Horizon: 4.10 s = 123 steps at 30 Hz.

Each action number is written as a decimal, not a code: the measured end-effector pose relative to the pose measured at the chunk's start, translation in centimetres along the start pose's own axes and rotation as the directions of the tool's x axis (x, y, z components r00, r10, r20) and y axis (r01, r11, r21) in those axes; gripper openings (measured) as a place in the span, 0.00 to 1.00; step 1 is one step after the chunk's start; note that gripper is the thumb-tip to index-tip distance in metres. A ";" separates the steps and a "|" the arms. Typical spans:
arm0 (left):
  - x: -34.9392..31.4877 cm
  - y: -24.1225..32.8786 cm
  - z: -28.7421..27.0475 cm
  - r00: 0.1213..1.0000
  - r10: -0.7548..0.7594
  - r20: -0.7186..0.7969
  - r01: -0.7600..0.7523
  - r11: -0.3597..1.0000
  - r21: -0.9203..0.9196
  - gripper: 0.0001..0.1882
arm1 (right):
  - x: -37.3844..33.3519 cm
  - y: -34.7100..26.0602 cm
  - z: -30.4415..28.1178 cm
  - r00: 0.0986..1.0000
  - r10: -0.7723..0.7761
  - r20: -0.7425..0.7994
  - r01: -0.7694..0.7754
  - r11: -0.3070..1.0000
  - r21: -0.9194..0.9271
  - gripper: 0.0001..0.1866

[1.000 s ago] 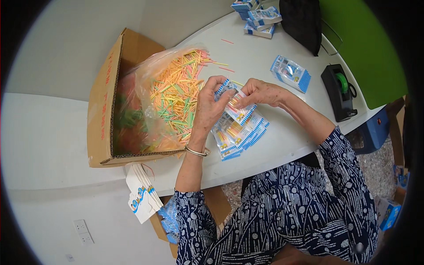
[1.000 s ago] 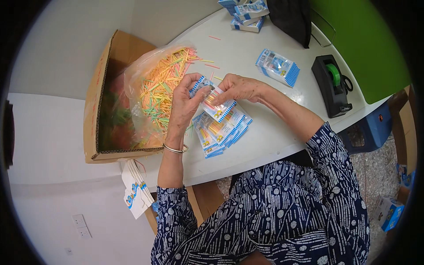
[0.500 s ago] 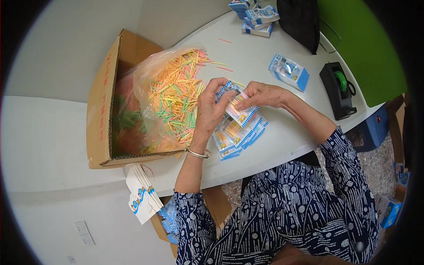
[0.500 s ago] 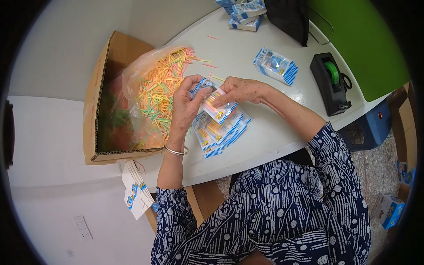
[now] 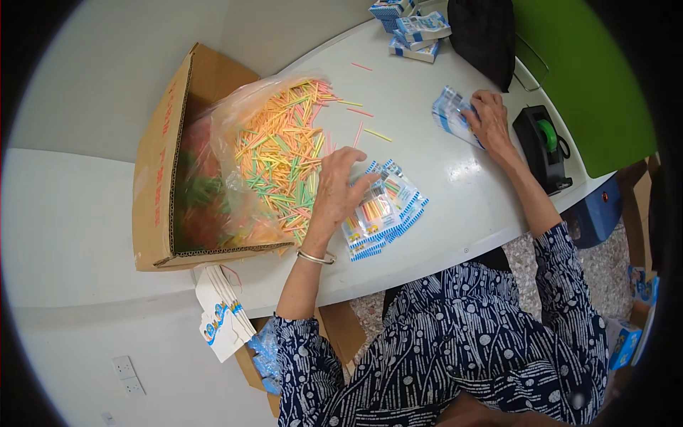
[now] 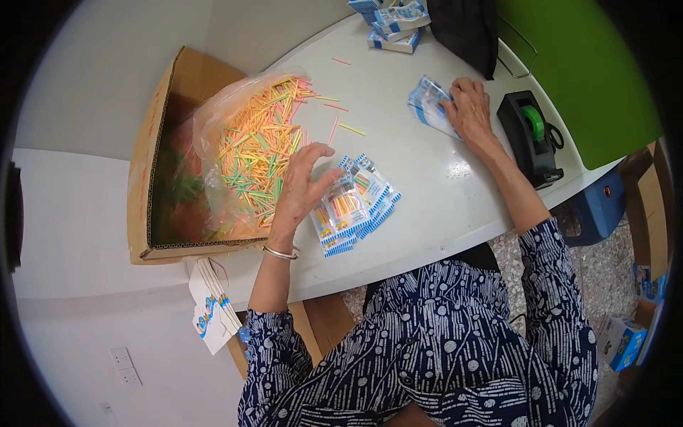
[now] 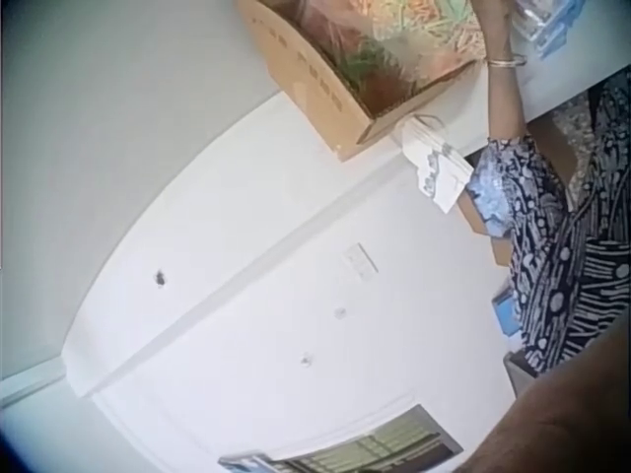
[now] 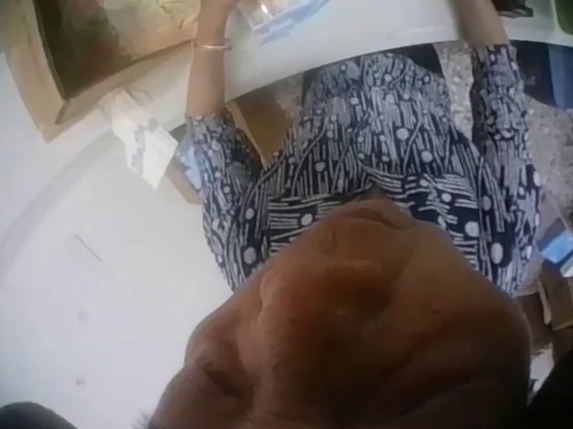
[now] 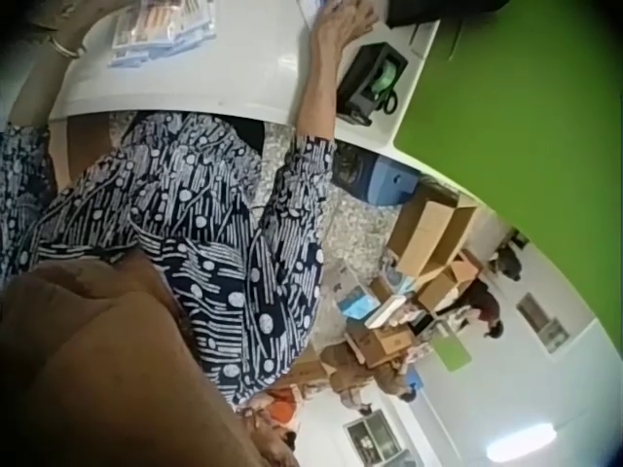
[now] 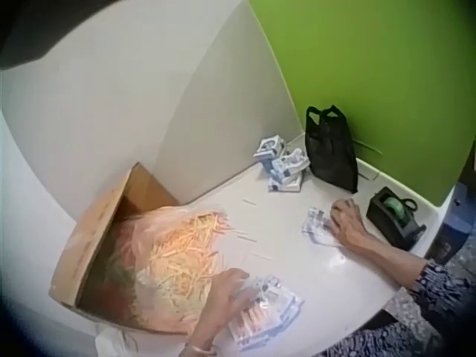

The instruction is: Packing colorful plastic sticks into small transparent packets.

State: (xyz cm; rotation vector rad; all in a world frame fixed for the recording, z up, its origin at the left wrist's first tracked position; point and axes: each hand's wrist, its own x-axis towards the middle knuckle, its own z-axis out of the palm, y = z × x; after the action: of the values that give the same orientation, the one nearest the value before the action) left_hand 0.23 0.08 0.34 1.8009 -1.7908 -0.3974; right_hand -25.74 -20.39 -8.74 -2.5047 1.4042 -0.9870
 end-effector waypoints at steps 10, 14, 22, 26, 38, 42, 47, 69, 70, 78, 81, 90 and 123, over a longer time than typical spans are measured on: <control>4.7 0.4 1.5 0.983 0.055 -0.175 -0.061 0.998 -0.032 0.18 | 0.7 -6.1 -2.6 0.961 -0.196 -0.194 0.219 0.970 0.105 0.11; 6.6 0.8 2.0 0.980 0.019 -0.199 -0.073 0.960 -0.270 0.14 | 0.7 -9.4 -3.8 0.960 -0.277 -0.045 0.266 0.847 0.461 0.14; 3.9 1.0 1.8 0.989 -0.087 -0.121 0.033 0.919 -0.393 0.07 | 1.1 -11.4 -2.7 0.844 -0.232 0.484 -0.209 0.689 0.694 0.12; 3.7 0.7 1.4 0.982 -0.094 -0.163 0.036 0.944 -0.329 0.07 | 0.9 -12.2 -1.4 0.854 -0.231 0.467 -0.267 0.575 0.774 0.13; 5.5 -4.2 2.6 0.980 0.144 -0.135 -0.139 0.989 0.041 0.10 | 0.3 -11.7 1.8 0.846 -0.249 0.470 -0.249 0.595 0.764 0.16; 8.1 -6.4 0.1 0.974 -0.145 -0.176 0.131 0.988 -0.086 0.15 | 0.2 -11.4 2.1 0.861 -0.230 0.453 -0.246 0.590 0.769 0.17; 10.6 -11.0 -1.5 0.935 -0.109 -0.338 0.332 0.608 0.722 0.29 | 0.2 -11.6 2.4 0.863 -0.213 0.458 -0.255 0.600 0.758 0.17; 13.7 -14.0 -0.2 0.831 -0.488 -0.268 0.411 0.212 0.887 0.21 | 0.2 -11.1 2.0 0.855 -0.211 0.473 -0.291 0.559 0.776 0.17; 13.2 -14.2 -0.4 0.848 -0.437 -0.299 0.426 0.228 0.876 0.20 | 0.2 -11.2 2.0 0.857 -0.215 0.469 -0.288 0.554 0.781 0.17; 13.2 -14.2 -0.6 0.837 -0.410 -0.362 0.525 0.417 0.742 0.16 | 0.2 -10.7 2.3 0.853 -0.214 0.475 -0.294 0.557 0.777 0.18; 13.0 -16.0 -1.5 0.808 -0.419 -0.414 0.582 0.460 0.670 0.16 | 0.5 -11.4 1.7 0.834 -0.229 0.502 -0.297 0.580 0.758 0.18; 14.3 -15.6 -0.6 0.814 -0.455 -0.361 0.517 0.284 0.808 0.17 | 0.4 -10.8 1.9 0.819 -0.215 0.533 -0.347 0.553 0.757 0.18; 8.6 -9.5 -2.4 0.788 -0.537 -0.301 -0.155 0.300 -0.941 0.14 | 4.2 -23.0 9.1 0.649 0.055 0.758 -0.633 -0.514 0.579 0.10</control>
State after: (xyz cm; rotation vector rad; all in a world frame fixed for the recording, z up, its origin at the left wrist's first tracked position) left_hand 9.92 -8.41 -1.73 1.0158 -0.5290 -0.7170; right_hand -2.17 -12.62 -4.94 -0.4619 0.5352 -0.7081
